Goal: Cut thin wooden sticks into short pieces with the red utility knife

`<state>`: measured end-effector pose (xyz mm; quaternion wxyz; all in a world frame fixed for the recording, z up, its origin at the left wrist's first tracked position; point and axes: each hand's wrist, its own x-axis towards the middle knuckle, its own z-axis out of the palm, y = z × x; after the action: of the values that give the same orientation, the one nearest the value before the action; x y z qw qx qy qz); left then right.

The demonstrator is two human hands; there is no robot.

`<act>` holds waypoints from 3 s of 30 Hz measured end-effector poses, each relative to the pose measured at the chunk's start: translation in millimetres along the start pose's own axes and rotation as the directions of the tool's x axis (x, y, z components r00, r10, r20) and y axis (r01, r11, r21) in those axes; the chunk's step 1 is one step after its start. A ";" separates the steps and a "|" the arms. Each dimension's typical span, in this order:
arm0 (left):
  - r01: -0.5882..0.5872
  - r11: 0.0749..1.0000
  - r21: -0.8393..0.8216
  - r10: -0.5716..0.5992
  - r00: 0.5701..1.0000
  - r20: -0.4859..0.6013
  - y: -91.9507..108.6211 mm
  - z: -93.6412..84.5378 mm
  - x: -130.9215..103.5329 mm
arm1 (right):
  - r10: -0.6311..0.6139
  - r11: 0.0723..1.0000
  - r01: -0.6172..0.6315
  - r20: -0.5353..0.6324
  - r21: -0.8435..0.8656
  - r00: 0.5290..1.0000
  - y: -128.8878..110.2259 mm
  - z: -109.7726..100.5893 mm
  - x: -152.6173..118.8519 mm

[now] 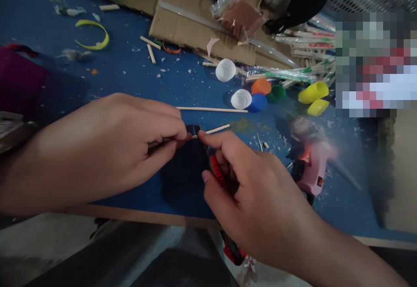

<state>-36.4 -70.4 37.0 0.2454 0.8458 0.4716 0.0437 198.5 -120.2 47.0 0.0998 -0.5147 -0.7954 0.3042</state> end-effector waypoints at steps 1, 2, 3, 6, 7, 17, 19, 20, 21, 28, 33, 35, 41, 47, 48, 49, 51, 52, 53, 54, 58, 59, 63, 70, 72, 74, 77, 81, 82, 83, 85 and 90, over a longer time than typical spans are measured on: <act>0.004 1.000 0.001 -0.004 1.000 0.001 0.0 0.1 -0.3 | -0.007 1.000 0.007 -0.005 -0.001 1.000 -0.4 -0.2 0.1; -0.002 1.000 0.001 0.002 1.000 -0.001 -0.1 0.2 -0.7 | -0.008 1.000 0.008 -0.002 0.000 1.000 -0.9 -0.5 0.2; -0.009 1.000 -0.001 0.009 1.000 -0.005 -0.1 0.4 -1.2 | -0.007 1.000 0.007 0.003 0.004 1.000 -1.5 -1.0 0.2; -0.045 0.999 -0.009 0.045 0.999 -0.024 -0.9 1.1 -2.5 | 0.018 1.000 -0.019 0.031 0.024 0.999 -2.8 -2.1 0.4; -0.055 0.998 -0.010 0.054 0.998 -0.032 -1.2 1.2 -2.9 | 0.022 0.999 -0.023 0.032 0.029 0.999 -3.1 -2.2 0.5; -0.048 0.999 -0.004 0.048 0.998 -0.027 0.3 -0.1 -3.4 | 0.042 0.998 -0.045 0.048 0.050 0.998 -2.8 -1.0 0.8; -0.059 0.998 -0.006 0.059 0.998 -0.035 -0.4 0.0 -3.3 | 0.042 0.997 -0.044 0.045 0.060 0.998 -2.2 -0.3 0.6; -0.058 0.998 -0.006 0.058 0.998 -0.034 -0.8 -0.1 -3.2 | 0.040 0.997 -0.043 0.039 0.061 0.998 -1.8 0.0 0.5; -0.053 0.999 -0.005 0.053 0.998 -0.031 -1.1 -0.3 -3.2 | 0.037 0.997 -0.039 0.034 0.060 0.999 -1.4 0.2 0.5; -0.070 0.998 -0.003 0.070 0.997 -0.035 -1.8 -0.2 -4.5 | 0.046 0.997 -0.049 0.042 0.061 0.998 -0.9 -1.5 0.2; -0.066 0.998 0.009 0.066 0.997 -0.032 -1.0 1.2 -4.5 | 0.028 0.999 -0.029 0.031 0.046 0.999 -1.2 -0.1 1.1; -0.069 0.998 0.017 0.069 0.997 -0.022 0.5 0.5 -4.5 | 0.019 0.999 -0.019 0.016 0.039 1.000 -1.2 0.7 1.6; -0.035 0.999 0.026 0.034 0.999 0.014 3.4 -5.0 -4.4 | -0.008 1.000 0.007 -0.016 -0.018 1.000 -5.2 1.6 3.7; -0.029 0.999 0.024 0.029 1.000 0.003 3.4 -4.7 -5.3 | -0.035 0.994 0.033 -0.009 -0.108 0.999 -9.1 1.2 9.5; -0.034 0.999 0.025 0.034 0.999 -0.008 2.7 -3.7 -5.7 | -0.033 0.993 0.031 -0.013 -0.114 0.999 -8.8 1.3 10.9; -0.044 0.999 0.025 0.045 0.999 -0.023 1.6 -2.4 -6.0 | -0.030 0.993 0.028 -0.015 -0.115 0.999 -8.4 1.3 12.1; -0.063 0.998 0.028 0.065 0.997 -0.049 -1.1 0.1 -6.2 | -0.027 0.994 0.025 -0.013 -0.109 1.000 -7.4 0.9 13.6; -0.070 0.997 0.029 0.072 0.996 -0.057 -2.5 1.2 -6.1 | -0.027 0.994 0.026 -0.009 -0.105 1.000 -7.2 0.4 13.6; -0.070 0.997 0.031 0.072 0.996 -0.054 -3.7 1.9 -6.0 | -0.027 0.994 0.027 -0.003 -0.103 1.000 -7.2 -0.3 13.1; -0.073 0.997 0.031 0.075 0.995 -0.060 -4.7 2.4 -5.8 | -0.031 0.995 0.031 0.002 -0.099 1.000 -7.5 -1.2 12.1; -0.089 0.996 0.019 0.090 0.993 -0.070 -5.6 1.9 -5.4 | -0.048 0.994 0.050 0.020 -0.099 0.999 -9.4 -5.4 6.1; -0.092 0.996 0.015 0.093 0.993 -0.072 -5.3 1.7 -5.3 | -0.053 0.993 0.055 0.025 -0.101 0.998 -9.7 -6.4 4.8; -0.077 0.997 0.015 0.078 0.995 -0.062 -4.2 1.9 -4.1 | -0.052 0.992 0.056 0.039 -0.109 0.998 -8.7 -8.6 1.7; -0.087 0.996 -0.009 0.087 0.994 -0.062 -4.8 1.5 -2.4 | -0.045 0.994 0.046 0.017 -0.097 0.999 -9.0 -5.8 4.4; -0.097 0.995 -0.024 0.095 0.993 -0.067 -6.0 2.0 -2.5 | -0.048 0.994 0.049 0.012 -0.093 0.999 -9.9 -4.1 5.9; -0.100 0.994 -0.037 0.096 0.992 -0.079 -7.3 3.1 -2.7 | -0.059 0.993 0.059 0.000 -0.101 0.998 -9.9 -2.3 6.6; -0.110 0.993 -0.052 0.104 0.989 -0.101 -8.8 5.4 -2.9 | -0.090 0.990 0.086 -0.030 -0.110 0.995 -8.1 0.2 6.0; -0.123 0.990 -0.061 0.116 0.986 -0.117 -9.2 7.5 -2.8 | -0.108 0.991 0.104 -0.043 -0.083 0.993 -5.1 1.3 5.3; -0.128 0.990 -0.060 0.120 0.986 -0.119 -9.3 7.7 -2.7 | -0.110 0.992 0.106 -0.044 -0.074 0.993 -4.5 1.4 5.5; -0.133 0.989 -0.058 0.125 0.985 -0.121 -9.6 7.7 -2.7 | -0.112 0.992 0.109 -0.041 -0.066 0.993 -4.0 1.4 5.9; -0.138 0.989 -0.057 0.130 0.984 -0.123 -10.4 7.6 -2.6 | -0.121 0.991 0.118 -0.041 -0.059 0.992 -3.0 1.4 7.0; -0.163 0.985 -0.064 0.153 0.978 -0.139 -11.9 7.0 -2.3 | -0.134 0.990 0.131 -0.050 -0.055 0.990 -1.9 2.9 11.2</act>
<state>-44.8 -69.7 25.8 0.2406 0.8660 0.4163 0.1370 190.6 -112.0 44.1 0.1276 -0.4710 -0.8324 0.2626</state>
